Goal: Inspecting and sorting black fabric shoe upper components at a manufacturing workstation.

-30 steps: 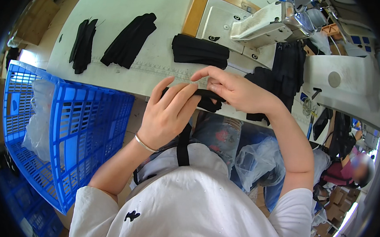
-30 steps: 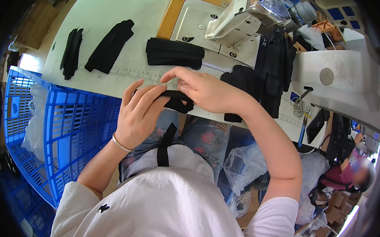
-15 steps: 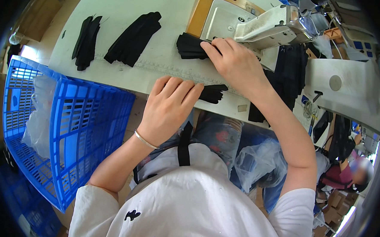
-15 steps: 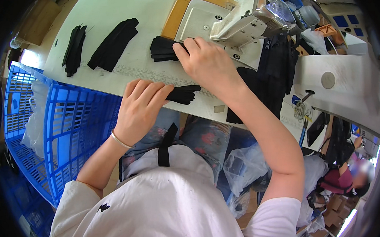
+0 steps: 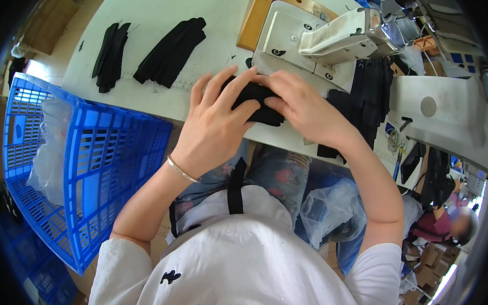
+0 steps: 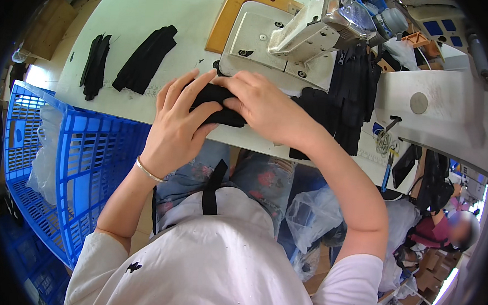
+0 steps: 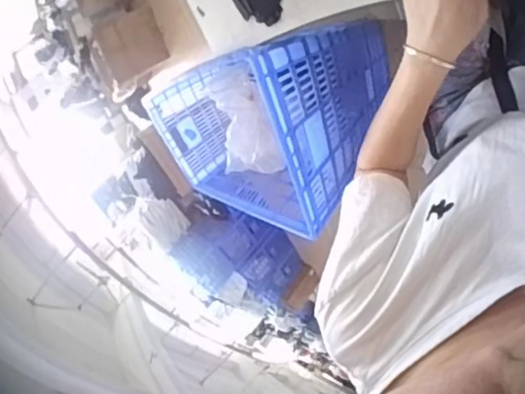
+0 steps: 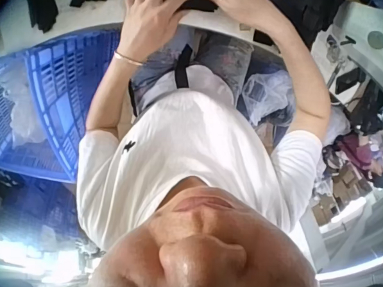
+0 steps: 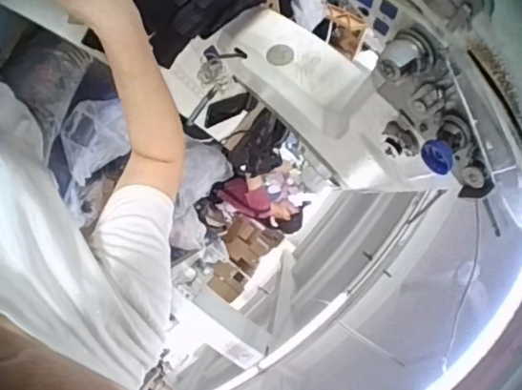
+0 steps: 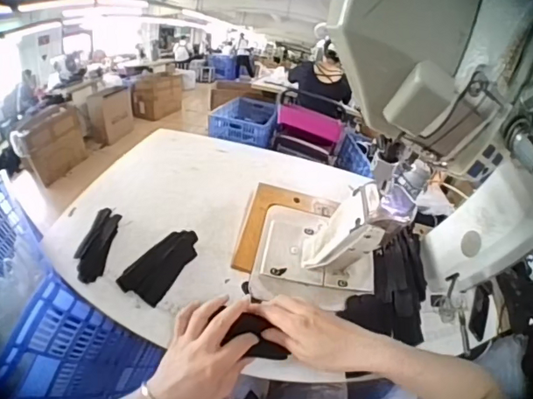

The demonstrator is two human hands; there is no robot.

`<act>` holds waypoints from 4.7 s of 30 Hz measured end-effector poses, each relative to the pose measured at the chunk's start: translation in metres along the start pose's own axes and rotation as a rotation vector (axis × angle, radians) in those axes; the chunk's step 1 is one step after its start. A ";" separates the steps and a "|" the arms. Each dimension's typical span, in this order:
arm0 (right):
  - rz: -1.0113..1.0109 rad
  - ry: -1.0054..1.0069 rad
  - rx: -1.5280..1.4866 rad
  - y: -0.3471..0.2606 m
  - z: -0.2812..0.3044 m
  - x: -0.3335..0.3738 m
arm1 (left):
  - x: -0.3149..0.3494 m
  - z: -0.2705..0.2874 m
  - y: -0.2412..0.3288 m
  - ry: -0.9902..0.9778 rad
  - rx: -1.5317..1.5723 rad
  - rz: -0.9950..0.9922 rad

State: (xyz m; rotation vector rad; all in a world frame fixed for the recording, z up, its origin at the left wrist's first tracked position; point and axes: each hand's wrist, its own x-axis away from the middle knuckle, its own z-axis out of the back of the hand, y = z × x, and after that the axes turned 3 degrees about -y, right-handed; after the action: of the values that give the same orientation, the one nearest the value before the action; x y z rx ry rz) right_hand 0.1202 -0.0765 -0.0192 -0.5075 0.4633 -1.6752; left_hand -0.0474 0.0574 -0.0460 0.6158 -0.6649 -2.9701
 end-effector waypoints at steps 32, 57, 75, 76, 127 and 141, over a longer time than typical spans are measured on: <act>-0.044 0.391 -0.157 -0.015 -0.008 0.014 | 0.008 -0.014 -0.005 0.038 0.303 0.279; -0.077 0.568 -0.301 0.001 0.012 0.003 | 0.002 -0.014 -0.001 0.082 0.224 0.219; 0.024 0.159 -0.154 0.005 0.000 -0.005 | 0.013 -0.021 -0.013 0.095 0.300 0.050; 0.023 0.161 -0.155 0.006 0.003 -0.005 | 0.012 -0.020 -0.013 0.093 0.299 0.049; -0.050 0.347 0.443 -0.027 -0.053 0.031 | 0.009 0.004 -0.003 -0.129 -0.159 -0.030; -0.216 0.316 0.158 -0.022 -0.046 0.035 | 0.002 0.000 -0.006 -0.149 0.096 0.060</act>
State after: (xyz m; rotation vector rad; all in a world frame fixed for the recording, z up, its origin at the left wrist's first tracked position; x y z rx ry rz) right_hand 0.0712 -0.1062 -0.0425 -0.1799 0.5133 -1.9943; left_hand -0.0488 0.0624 -0.0485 0.3742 -0.8260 -2.9634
